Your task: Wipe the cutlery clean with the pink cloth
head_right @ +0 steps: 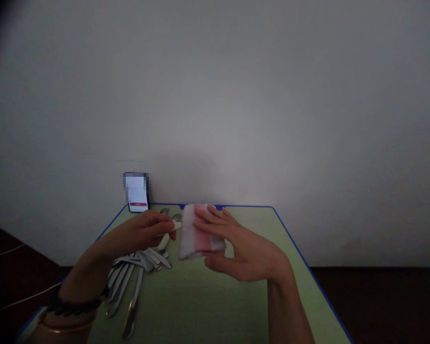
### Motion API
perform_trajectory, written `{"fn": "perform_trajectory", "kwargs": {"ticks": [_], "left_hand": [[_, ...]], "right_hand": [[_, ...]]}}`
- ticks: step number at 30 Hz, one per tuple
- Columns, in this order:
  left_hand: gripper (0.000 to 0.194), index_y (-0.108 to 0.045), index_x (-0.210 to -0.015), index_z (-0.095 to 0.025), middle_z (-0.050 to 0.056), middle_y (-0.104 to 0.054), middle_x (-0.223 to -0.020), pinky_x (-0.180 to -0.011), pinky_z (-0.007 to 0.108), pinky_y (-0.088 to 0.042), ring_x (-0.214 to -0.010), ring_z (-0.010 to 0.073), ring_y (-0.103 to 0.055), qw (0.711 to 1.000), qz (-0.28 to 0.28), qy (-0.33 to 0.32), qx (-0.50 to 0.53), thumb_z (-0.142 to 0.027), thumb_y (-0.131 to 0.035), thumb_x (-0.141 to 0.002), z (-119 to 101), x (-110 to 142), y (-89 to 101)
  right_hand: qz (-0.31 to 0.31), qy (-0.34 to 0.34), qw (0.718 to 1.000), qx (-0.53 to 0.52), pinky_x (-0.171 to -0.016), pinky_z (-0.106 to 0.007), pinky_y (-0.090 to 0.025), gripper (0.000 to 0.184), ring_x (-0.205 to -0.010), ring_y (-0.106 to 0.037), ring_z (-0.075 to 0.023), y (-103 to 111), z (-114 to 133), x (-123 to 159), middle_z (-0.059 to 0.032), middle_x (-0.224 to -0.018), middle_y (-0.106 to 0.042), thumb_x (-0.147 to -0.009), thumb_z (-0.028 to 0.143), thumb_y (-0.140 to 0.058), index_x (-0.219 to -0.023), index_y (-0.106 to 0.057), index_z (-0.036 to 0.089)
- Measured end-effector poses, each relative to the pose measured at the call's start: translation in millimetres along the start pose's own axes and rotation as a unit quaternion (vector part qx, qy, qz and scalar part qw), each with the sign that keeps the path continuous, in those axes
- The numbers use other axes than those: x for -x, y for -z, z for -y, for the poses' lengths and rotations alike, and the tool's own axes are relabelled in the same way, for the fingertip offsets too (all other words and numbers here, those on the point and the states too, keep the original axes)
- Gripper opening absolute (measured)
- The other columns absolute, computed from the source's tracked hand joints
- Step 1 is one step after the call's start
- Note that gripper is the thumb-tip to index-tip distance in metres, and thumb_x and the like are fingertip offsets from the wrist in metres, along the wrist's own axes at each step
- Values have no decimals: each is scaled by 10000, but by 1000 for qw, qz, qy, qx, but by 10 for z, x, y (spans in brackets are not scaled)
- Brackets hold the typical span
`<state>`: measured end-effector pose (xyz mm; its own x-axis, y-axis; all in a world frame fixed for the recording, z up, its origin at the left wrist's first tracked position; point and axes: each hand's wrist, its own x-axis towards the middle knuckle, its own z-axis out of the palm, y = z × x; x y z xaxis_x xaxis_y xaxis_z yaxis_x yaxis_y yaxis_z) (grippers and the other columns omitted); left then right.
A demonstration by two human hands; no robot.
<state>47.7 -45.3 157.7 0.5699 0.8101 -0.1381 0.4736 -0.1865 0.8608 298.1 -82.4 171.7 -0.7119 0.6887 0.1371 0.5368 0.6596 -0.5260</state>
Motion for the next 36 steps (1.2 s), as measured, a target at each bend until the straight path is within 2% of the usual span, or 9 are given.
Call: {"fn": "perform_trajectory", "kwargs": {"ticks": [4, 7, 9, 14, 18, 24, 31, 33, 36], "left_hand": [[384, -630, -743, -138, -66, -382, -485, -430, 176, -271, -442, 79, -350, 998, -13, 2, -62, -421, -394, -851, -24, 7, -34], [370, -627, -729, -143, -69, -382, -472, -441, 177, -287, -441, 83, -363, 997, -1, 0, -72, -408, -398, -848, -12, 17, -30], [359, -628, -716, -142, -68, -385, -471, -443, 175, -290, -441, 83, -366, 996, 5, 0, -84, -393, -405, -845, -12, 25, -19], [375, -648, -725, -141, -59, -401, -489, -441, 170, -282, -451, 79, -371, 993, 12, -20, -119, -398, -405, -851, -63, 52, -9], [396, -652, -745, -145, -49, -434, -515, -462, 166, -296, -482, 82, -407, 987, 19, -47, -151, -419, -393, -866, -109, 92, -32], [394, -640, -761, -151, -45, -453, -547, -483, 169, -298, -507, 83, -422, 979, 9, -84, -185, -396, -359, -893, -119, 113, -44], [372, -645, -744, -146, -41, -503, -545, -496, 181, -316, -503, 86, -456, 981, 43, -79, -174, -381, -393, -885, -157, 109, -56], [353, -647, -731, -143, -44, -494, -535, -494, 178, -311, -495, 82, -448, 981, 38, -77, -172, -352, -405, -880, -153, 124, -39], [346, -648, -716, -139, -42, -502, -545, -499, 172, -315, -508, 80, -451, 983, 25, -80, -162, -344, -418, -874, -142, 142, -4]], "right_hand": [[-65, -63, 996, -2, -1116, -462, -150, 448, -1338, -280, -218, -86, 79, -122, -76, -1419, -383, -866, 395, -481, -1278, -465, 220], [-121, -102, 987, -14, -1004, -374, -359, 328, -1156, -500, -191, -236, 116, -270, -96, -1241, -554, -877, 279, -471, -1192, -494, 189], [-115, -111, 987, -21, -933, -337, -405, 308, -1067, -549, -189, -311, 128, -336, -92, -1156, -595, -846, 232, -518, -1148, -498, 180], [-106, -111, 987, -39, -847, -301, -419, 368, -989, -572, -186, -302, 110, -361, -53, -1109, -613, -790, 284, -609, -1134, -499, 214], [-112, -111, 986, -52, -744, -264, -429, 199, -845, -599, -160, -208, 68, -337, -19, -947, -660, -799, 281, -595, -984, -579, 210], [-218, -115, 968, -40, -697, -252, -445, 158, -754, -603, -144, -101, 33, -244, -10, -835, -662, -824, 304, -558, -944, -600, 211], [-298, -31, 952, 63, -916, -381, -395, 234, -1070, -502, -217, -265, 138, -378, -74, -1153, -551, -755, 246, -649, -978, -579, 233], [-287, -37, 951, 106, -893, -391, -396, 104, -1006, -514, -216, -326, 174, -436, -80, -1068, -572, -782, 255, -621, -879, -618, 215], [-172, -29, 981, 84, -864, -350, -415, 186, -920, -545, -183, -330, 220, -442, -61, -953, -619, -869, 324, -499, -897, -638, 203]]}}
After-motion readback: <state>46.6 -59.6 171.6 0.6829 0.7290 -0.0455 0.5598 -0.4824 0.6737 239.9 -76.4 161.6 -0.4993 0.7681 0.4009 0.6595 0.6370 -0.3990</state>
